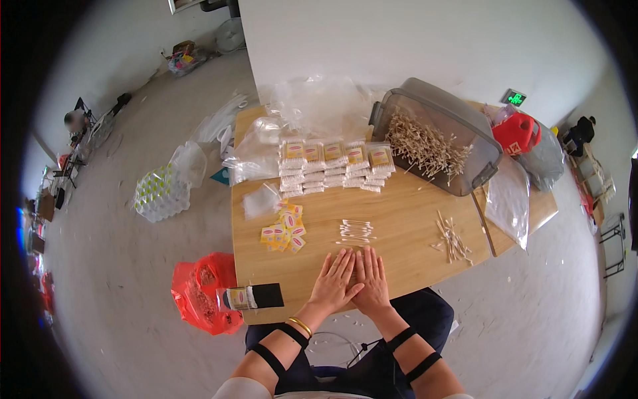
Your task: Packing cotton swabs into small plastic bags and arranging them on a table.
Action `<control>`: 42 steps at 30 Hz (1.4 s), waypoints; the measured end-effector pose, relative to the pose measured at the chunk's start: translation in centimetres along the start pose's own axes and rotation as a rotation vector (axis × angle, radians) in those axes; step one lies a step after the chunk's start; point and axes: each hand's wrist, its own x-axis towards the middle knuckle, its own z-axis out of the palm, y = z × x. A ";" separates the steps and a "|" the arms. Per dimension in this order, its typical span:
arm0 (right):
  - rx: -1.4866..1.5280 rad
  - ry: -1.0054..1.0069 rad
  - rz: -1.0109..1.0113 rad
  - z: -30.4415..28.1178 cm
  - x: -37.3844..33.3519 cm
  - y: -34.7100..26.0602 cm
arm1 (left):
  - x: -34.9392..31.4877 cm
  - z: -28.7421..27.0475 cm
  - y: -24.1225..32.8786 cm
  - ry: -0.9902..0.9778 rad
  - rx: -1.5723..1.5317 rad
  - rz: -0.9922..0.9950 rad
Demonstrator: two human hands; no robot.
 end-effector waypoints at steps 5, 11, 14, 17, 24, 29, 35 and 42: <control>-0.123 0.030 0.034 0.4 -0.1 0.1 | 0.2 -0.7 0.2 0.039 -0.173 -0.008; -0.048 -0.008 0.023 0.0 -0.1 0.2 | -2.7 -2.6 -0.2 0.112 -0.234 -0.120; -0.051 0.031 0.031 0.6 -0.5 -0.1 | -6.5 -5.9 -2.6 0.186 -0.258 -0.319; -0.086 0.036 0.047 1.1 -0.5 -0.8 | -11.7 -9.0 -6.6 0.310 -0.289 -0.517; -0.010 -0.002 -0.060 2.4 -0.2 -9.1 | -19.3 -10.5 -12.9 0.432 -0.228 -0.810; 0.005 -0.016 -0.107 3.6 0.1 -13.4 | -18.3 -8.0 -14.7 0.489 -0.527 -0.958; 0.020 -0.050 -0.150 3.8 0.5 -16.4 | -19.0 -3.0 -18.4 0.635 -0.656 -1.076; -0.041 -0.085 -0.192 4.4 1.0 -19.4 | -17.2 -2.8 -17.1 0.735 -1.171 -1.215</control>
